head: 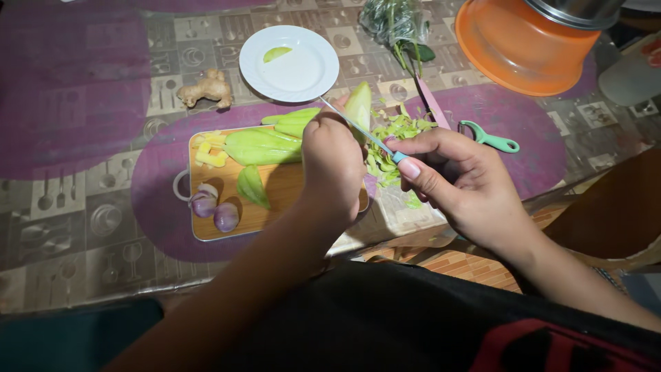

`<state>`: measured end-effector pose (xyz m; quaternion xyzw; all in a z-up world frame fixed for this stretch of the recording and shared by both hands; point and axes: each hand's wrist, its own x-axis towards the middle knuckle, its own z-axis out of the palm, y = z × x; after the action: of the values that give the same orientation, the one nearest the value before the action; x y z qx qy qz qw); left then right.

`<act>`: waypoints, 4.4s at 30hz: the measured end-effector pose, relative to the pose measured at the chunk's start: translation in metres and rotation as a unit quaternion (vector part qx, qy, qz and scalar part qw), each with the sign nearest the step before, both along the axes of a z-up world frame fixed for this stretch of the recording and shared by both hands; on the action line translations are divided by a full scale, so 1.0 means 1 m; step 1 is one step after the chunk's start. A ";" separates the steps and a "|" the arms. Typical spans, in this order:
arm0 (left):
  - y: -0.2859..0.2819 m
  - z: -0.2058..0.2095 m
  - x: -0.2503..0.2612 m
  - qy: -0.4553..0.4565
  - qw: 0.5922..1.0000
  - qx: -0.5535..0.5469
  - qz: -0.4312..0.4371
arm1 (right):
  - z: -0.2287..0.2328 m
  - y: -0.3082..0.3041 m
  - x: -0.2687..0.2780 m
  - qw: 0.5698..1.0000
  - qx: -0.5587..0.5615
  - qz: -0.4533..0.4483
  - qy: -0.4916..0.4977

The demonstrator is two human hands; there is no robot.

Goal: The person slices a chayote squash and small onions on a wooden cutting board using a blue knife.

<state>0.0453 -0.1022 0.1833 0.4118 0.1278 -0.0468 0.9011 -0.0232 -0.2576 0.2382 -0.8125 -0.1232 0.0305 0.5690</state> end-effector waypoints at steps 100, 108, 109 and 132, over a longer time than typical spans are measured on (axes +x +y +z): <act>0.077 -0.180 -0.013 -0.084 0.785 0.614 -0.006 | -0.147 0.022 0.004 0.939 -0.311 0.143 0.006; 0.079 -0.186 -0.011 -0.115 0.777 0.619 0.005 | -0.166 0.018 -0.002 0.910 -0.382 0.144 0.068; 0.081 -0.185 -0.009 -0.125 0.772 0.624 -0.004 | -0.169 0.015 0.005 0.910 -0.383 0.145 0.068; 0.087 -0.115 -0.028 -0.157 0.699 0.690 -0.106 | -0.031 0.034 0.106 0.748 -0.617 0.242 -0.027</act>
<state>0.0168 -0.0148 0.0683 0.9303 -0.0638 0.0250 0.3605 0.0833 -0.2234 0.2070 -0.9299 -0.2857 0.2146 -0.0868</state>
